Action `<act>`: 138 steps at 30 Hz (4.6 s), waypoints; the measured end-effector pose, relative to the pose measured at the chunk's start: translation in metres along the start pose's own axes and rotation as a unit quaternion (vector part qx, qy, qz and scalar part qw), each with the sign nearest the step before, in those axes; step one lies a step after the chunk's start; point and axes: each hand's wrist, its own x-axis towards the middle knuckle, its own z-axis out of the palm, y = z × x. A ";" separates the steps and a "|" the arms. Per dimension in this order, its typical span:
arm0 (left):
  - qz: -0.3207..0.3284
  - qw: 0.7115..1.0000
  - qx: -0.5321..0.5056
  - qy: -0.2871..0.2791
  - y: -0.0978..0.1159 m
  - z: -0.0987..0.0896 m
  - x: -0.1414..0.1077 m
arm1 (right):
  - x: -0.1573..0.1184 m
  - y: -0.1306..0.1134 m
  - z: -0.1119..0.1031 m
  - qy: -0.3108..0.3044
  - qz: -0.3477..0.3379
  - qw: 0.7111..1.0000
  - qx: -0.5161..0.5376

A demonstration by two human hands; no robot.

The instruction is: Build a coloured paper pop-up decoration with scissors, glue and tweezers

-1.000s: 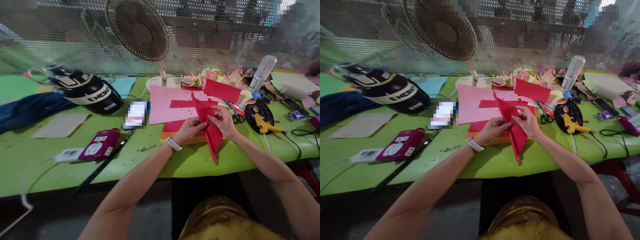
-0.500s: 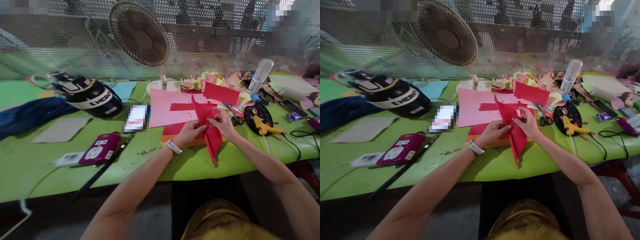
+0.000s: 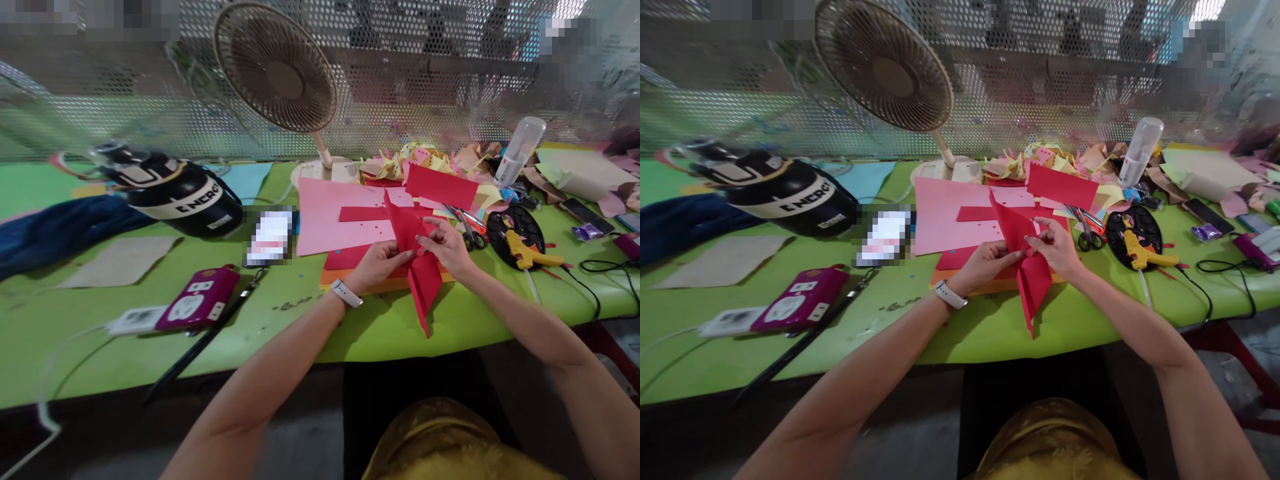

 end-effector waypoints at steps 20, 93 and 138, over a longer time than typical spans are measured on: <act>0.013 1.000 -0.009 0.013 0.005 0.004 -0.003 | 0.001 0.006 0.001 0.026 -0.055 0.997 -0.050; -0.023 0.997 -0.066 0.041 0.010 -0.005 -0.003 | 0.000 0.009 0.001 -0.002 -0.131 0.980 -0.147; -0.027 0.996 -0.066 0.060 0.007 -0.006 -0.002 | -0.003 0.001 0.003 0.005 -0.139 0.982 -0.130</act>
